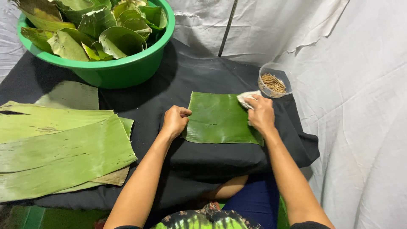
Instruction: Cleaning banana leaves with a cloth and folding them into cone shapes for food wrapping
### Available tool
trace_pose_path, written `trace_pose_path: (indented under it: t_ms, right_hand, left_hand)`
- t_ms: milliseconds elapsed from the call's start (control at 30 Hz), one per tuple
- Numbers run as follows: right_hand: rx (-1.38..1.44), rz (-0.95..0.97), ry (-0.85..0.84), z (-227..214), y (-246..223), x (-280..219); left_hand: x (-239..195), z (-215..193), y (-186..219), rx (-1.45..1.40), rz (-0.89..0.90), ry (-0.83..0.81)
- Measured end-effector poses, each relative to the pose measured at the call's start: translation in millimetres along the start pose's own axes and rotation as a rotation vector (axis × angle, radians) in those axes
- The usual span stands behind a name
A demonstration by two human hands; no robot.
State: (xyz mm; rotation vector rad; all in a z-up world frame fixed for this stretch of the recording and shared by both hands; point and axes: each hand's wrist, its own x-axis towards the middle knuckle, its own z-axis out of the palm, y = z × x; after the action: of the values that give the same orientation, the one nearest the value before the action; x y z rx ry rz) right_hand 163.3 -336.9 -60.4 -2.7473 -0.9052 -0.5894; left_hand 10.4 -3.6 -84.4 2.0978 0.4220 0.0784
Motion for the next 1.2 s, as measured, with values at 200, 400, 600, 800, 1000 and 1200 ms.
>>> trace_pose_path:
  t_ms: [200, 400, 600, 800, 1000, 1200]
  right_hand:
    - [0.256, -0.205, -0.113, -7.3, -147.5, 23.8]
    - [0.213, -0.121, -0.292, 24.5, -164.5, 18.5]
    - [0.117, 0.017, -0.209, 3.5, -95.4, -1.9]
    - [0.023, 0.139, -0.134, -2.9, -22.1, -20.3]
    - [0.221, -0.258, -0.034, -21.5, -105.9, -17.1]
    - [0.346, -0.367, -0.253, -35.6, -185.6, -35.3]
  left_hand:
    - [-0.8, -3.4, 0.9, -0.043, -0.056, -0.006]
    - [5.2, 1.6, -4.9, -0.028, -0.068, 0.014]
    - [2.9, -1.5, -1.6, 0.023, -0.067, 0.01]
    - [0.0, -1.7, -0.1, 0.014, -0.047, 0.008]
    - [8.4, 1.8, -8.6, 0.009, -0.06, 0.013]
    - [10.2, 3.7, -12.5, 0.006, -0.055, 0.024]
